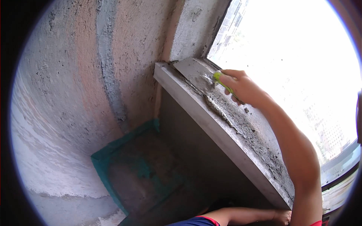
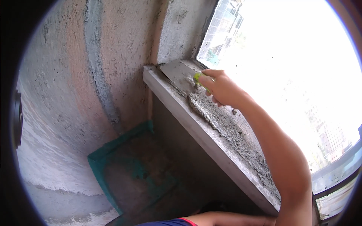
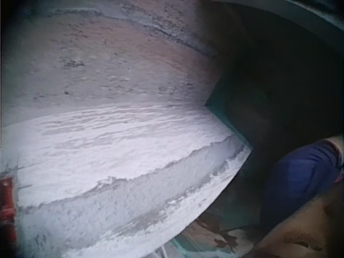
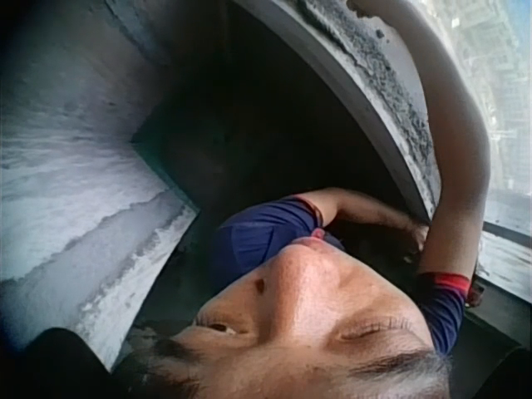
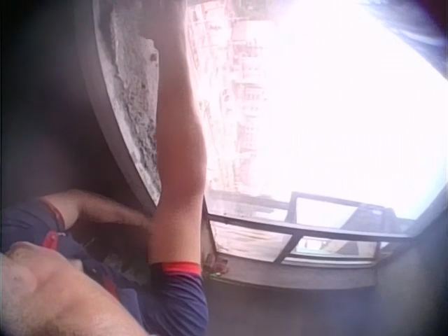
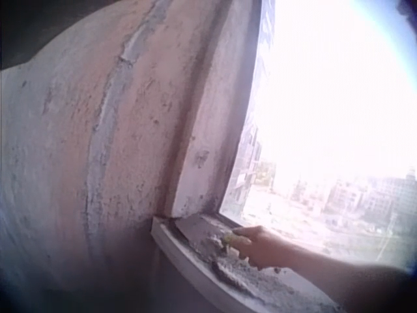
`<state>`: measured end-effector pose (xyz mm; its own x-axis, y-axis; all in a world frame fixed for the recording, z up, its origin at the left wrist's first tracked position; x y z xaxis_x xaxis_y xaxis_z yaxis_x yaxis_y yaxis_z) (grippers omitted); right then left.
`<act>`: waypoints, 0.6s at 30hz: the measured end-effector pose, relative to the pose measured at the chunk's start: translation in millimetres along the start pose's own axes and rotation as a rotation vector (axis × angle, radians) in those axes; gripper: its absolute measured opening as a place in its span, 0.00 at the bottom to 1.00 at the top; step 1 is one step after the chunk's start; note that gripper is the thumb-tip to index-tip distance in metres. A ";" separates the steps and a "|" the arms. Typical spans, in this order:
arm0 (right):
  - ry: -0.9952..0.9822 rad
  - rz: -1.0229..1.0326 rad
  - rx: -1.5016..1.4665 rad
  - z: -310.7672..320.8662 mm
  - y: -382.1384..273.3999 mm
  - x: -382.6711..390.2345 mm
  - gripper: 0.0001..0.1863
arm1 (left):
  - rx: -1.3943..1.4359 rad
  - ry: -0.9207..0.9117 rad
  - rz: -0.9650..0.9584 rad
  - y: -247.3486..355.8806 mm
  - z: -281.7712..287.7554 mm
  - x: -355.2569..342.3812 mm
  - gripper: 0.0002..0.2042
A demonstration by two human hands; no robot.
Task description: The person applies plaster to the edges of a concrete wall and window sill using a trowel and a hawk, smoothing the material along the corners and surfaces.
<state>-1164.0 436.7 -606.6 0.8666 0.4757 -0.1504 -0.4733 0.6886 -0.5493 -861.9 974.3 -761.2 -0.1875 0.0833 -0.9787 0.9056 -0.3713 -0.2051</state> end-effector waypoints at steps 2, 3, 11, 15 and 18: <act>-0.105 -0.029 -0.065 -16.2 -2.0 -18.7 0.24 | 0.008 -0.005 -0.003 1.2 -2.0 -0.8 0.09; -0.092 -0.036 -0.061 -16.2 -3.5 -25.3 0.22 | 0.009 -0.006 -0.007 1.5 -3.3 -2.0 0.09; -0.271 -0.124 -0.022 -18.0 20.1 -32.8 0.26 | 0.015 0.002 -0.007 4.3 3.4 -0.2 0.09; -0.232 -0.129 0.087 1.8 37.9 8.2 0.23 | 0.016 0.004 -0.008 3.5 11.5 1.2 0.09; -0.232 -0.213 0.126 36.3 61.2 32.5 0.22 | 0.017 -0.003 -0.016 6.1 14.3 0.1 0.09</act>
<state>-1170.5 514.2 -615.3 0.8962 0.4155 0.1556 -0.3138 0.8415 -0.4398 -861.9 958.8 -762.7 -0.2027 0.0868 -0.9754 0.8960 -0.3854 -0.2205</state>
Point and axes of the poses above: each hand's wrist, its own x-axis away from the middle knuckle, its own z-axis out of the back of the hand, y = z × x, the point moved 10 cm from there along -x, towards the middle knuckle, and after that the axes turned 12 degrees about y, right-handed, at the moved point
